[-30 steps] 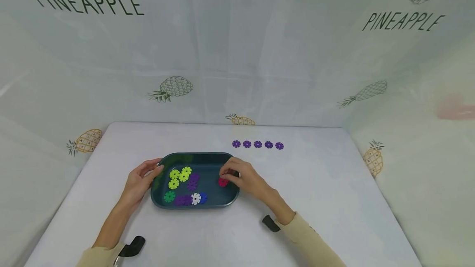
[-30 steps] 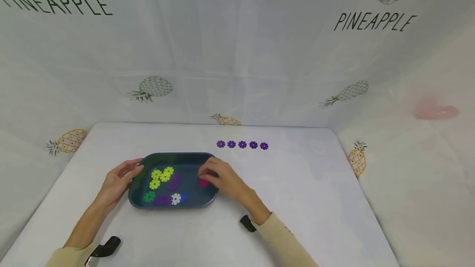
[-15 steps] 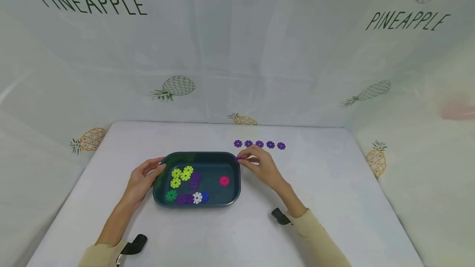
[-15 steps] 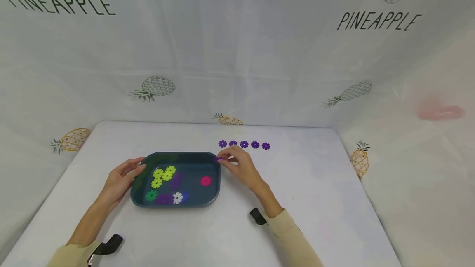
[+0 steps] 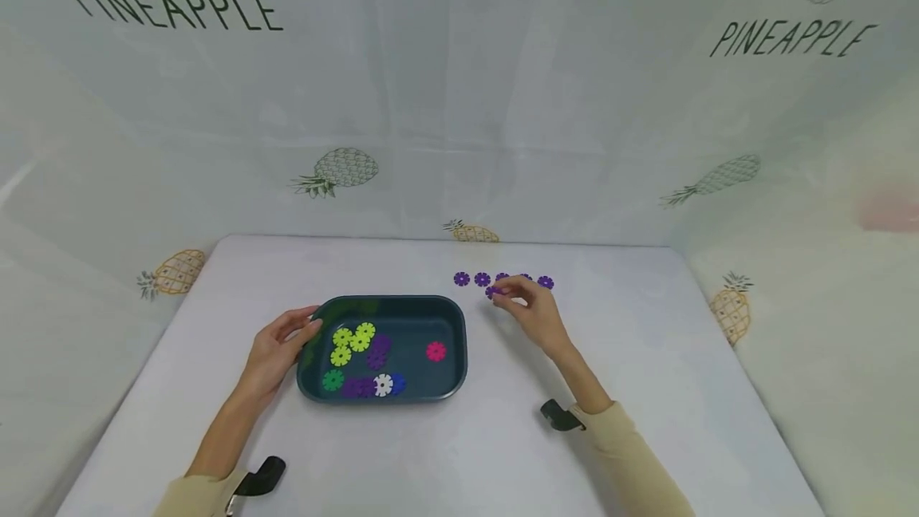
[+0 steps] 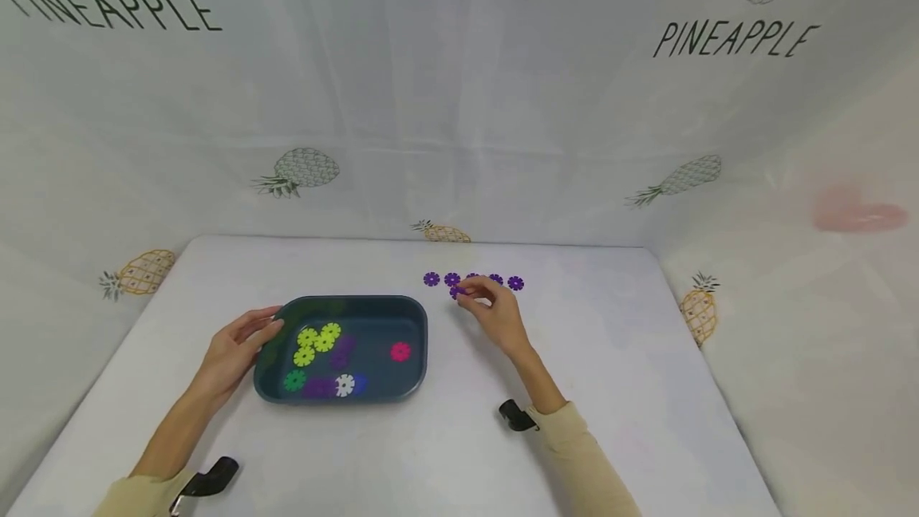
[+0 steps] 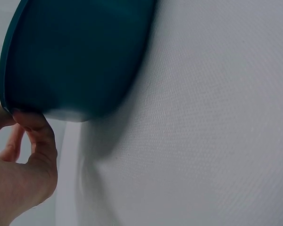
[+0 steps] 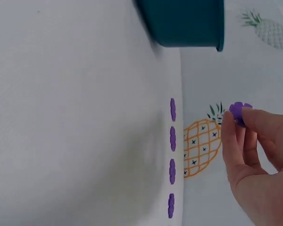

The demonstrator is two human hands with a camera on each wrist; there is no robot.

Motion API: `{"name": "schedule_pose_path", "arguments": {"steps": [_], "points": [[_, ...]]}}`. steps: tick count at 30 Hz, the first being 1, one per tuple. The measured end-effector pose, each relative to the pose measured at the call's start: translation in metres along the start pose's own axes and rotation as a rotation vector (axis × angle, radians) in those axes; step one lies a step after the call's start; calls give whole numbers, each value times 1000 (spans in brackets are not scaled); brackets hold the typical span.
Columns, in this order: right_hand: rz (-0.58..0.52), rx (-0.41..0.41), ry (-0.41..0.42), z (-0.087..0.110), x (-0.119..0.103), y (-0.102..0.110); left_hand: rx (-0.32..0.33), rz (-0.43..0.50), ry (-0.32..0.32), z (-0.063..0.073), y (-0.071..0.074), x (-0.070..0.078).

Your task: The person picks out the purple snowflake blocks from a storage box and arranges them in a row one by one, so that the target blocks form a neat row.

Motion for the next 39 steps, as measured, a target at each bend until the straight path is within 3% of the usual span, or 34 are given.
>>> {"name": "schedule_pose_path", "arguments": {"steps": [7,14,19,29,39], "points": [[-41,45,-120,3,18,19,1,23,-7,0,1,1],[-242,134,-235,6,37,35,-1,14,1,1,1,2],[-285,192,-300,10,49,50,-8,20,6,1,0,2],[-295,258,-370,18,68,77,-5,14,-13,2,2,3],[-190,288,-417,21,85,105,-3,26,10,-1,1,0]]}}
Point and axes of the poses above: each hand's wrist, its own z-axis away from the middle knuckle, its own y-axis out of the back of the hand, x = y × z, the point moved 10 cm from there along -z, towards the middle knuckle, and after that the axes turned 10 degrees about y, right-handed, at the moved point
